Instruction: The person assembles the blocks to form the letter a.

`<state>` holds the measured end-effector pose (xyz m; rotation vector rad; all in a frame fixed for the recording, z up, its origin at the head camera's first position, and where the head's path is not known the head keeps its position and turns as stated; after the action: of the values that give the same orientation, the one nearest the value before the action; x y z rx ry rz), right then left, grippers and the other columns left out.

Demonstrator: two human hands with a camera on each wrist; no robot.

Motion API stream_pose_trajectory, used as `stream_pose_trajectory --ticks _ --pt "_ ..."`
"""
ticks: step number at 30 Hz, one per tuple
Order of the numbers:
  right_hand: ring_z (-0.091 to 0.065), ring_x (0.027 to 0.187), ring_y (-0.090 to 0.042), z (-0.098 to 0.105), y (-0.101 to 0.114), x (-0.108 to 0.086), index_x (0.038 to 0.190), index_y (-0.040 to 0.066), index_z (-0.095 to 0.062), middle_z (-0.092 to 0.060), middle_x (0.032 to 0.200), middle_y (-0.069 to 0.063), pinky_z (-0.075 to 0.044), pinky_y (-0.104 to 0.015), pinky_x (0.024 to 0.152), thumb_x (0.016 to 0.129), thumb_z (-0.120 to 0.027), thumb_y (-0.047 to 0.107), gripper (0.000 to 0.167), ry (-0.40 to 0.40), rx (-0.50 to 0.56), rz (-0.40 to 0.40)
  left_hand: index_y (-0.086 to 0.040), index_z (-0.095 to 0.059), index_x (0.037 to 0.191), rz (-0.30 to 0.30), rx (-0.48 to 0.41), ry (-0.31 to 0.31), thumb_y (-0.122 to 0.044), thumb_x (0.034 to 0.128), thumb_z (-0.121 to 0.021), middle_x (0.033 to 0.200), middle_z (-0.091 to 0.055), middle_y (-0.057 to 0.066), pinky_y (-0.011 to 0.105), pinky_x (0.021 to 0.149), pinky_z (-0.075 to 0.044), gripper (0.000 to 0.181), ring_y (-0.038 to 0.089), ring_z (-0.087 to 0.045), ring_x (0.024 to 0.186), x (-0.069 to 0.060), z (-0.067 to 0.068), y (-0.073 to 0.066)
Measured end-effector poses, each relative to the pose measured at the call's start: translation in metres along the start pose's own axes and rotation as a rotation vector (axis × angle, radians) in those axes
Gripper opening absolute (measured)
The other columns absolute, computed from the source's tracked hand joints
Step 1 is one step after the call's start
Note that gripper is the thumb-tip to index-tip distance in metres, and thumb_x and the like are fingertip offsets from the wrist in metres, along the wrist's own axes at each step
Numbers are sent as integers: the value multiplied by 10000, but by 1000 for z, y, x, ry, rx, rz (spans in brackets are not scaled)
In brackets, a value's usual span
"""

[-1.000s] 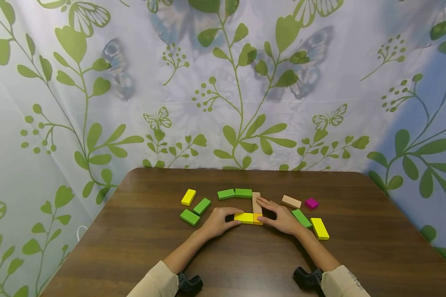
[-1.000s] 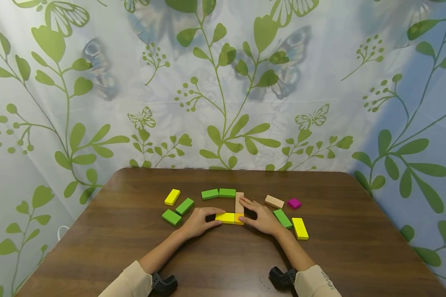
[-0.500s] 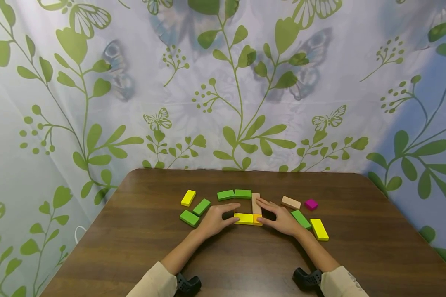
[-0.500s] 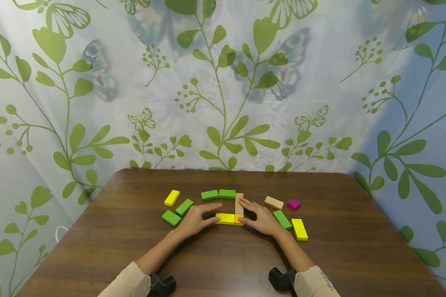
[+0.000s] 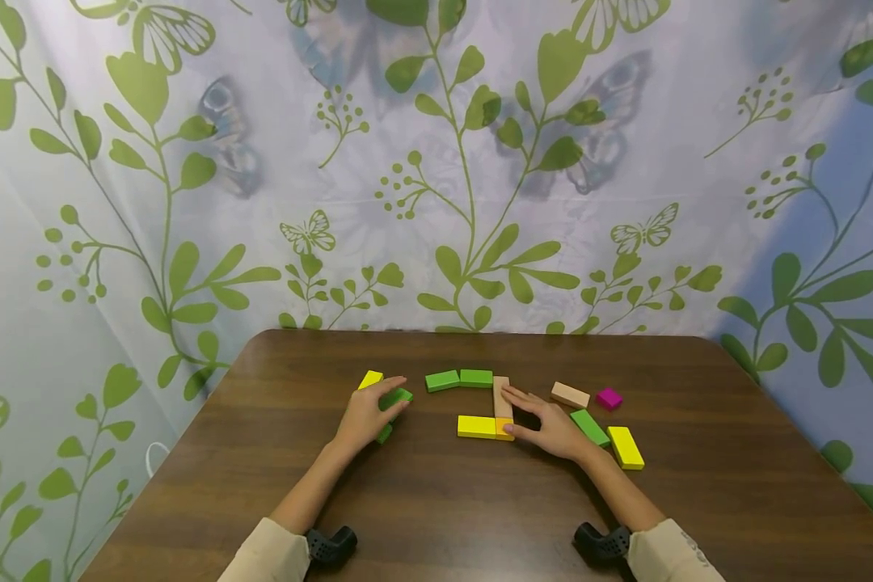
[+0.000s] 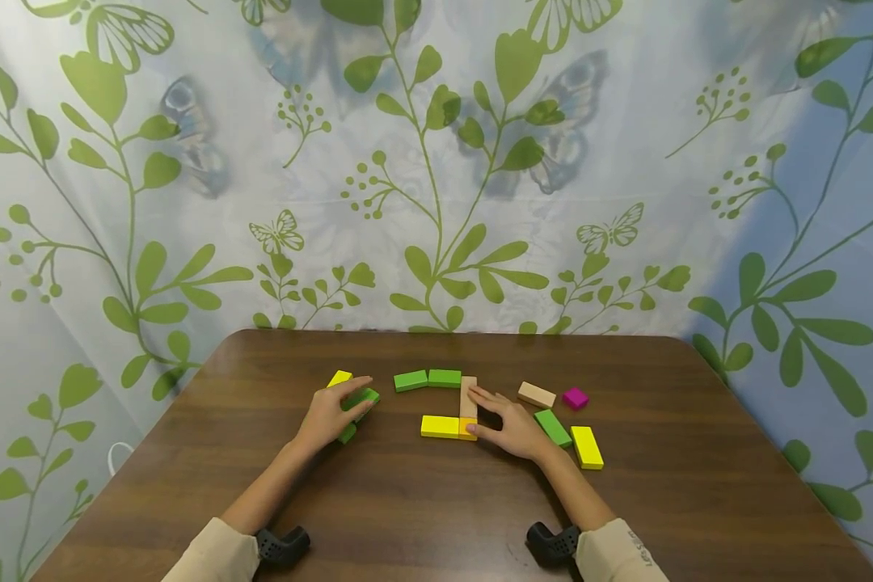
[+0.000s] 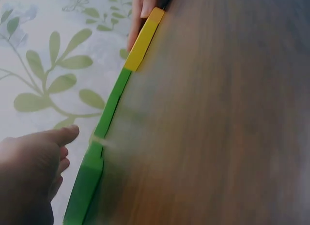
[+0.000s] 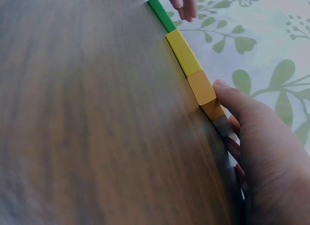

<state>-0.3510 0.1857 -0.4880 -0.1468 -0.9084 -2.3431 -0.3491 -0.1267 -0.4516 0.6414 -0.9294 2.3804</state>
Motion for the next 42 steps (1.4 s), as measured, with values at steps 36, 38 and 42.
stream_pose_trajectory --ticks 36,38,42 --pt "-332 1282 -400 1 0 0 1397 175 -434 -366 1442 -21 -265 -583 1005 847 -628 449 645 -3 -8 -17 -84 -693 1103 72 64 50 -193 772 -759 985 -691 82 227 514 -442 355 112 -516 564 -9 0 10" --pt "-328 1285 -398 1 0 0 1399 176 -432 -363 1444 -19 -262 -583 1007 848 -627 449 644 -1 -5 -19 -69 -695 1092 32 46 17 -174 761 -767 997 -690 76 290 645 -523 354 178 -633 702 -8 2 2" --pt "-324 1286 -400 1 0 0 1400 176 -430 -360 1446 -20 -260 -586 1006 849 -626 450 646 2 -4 -18 -56 -682 1113 2 -8 31 -179 771 -758 1049 -675 74 401 817 -501 372 344 -607 993 -9 3 -20"
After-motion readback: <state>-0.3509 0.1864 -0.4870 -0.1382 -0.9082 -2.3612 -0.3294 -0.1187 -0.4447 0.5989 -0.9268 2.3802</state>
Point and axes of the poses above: each hand's wrist, its own x-axis towards the middle knuckle, its own z-axis out of the back of the hand, y = z × x, the point moved 5 cm from there along x, towards the middle knuckle
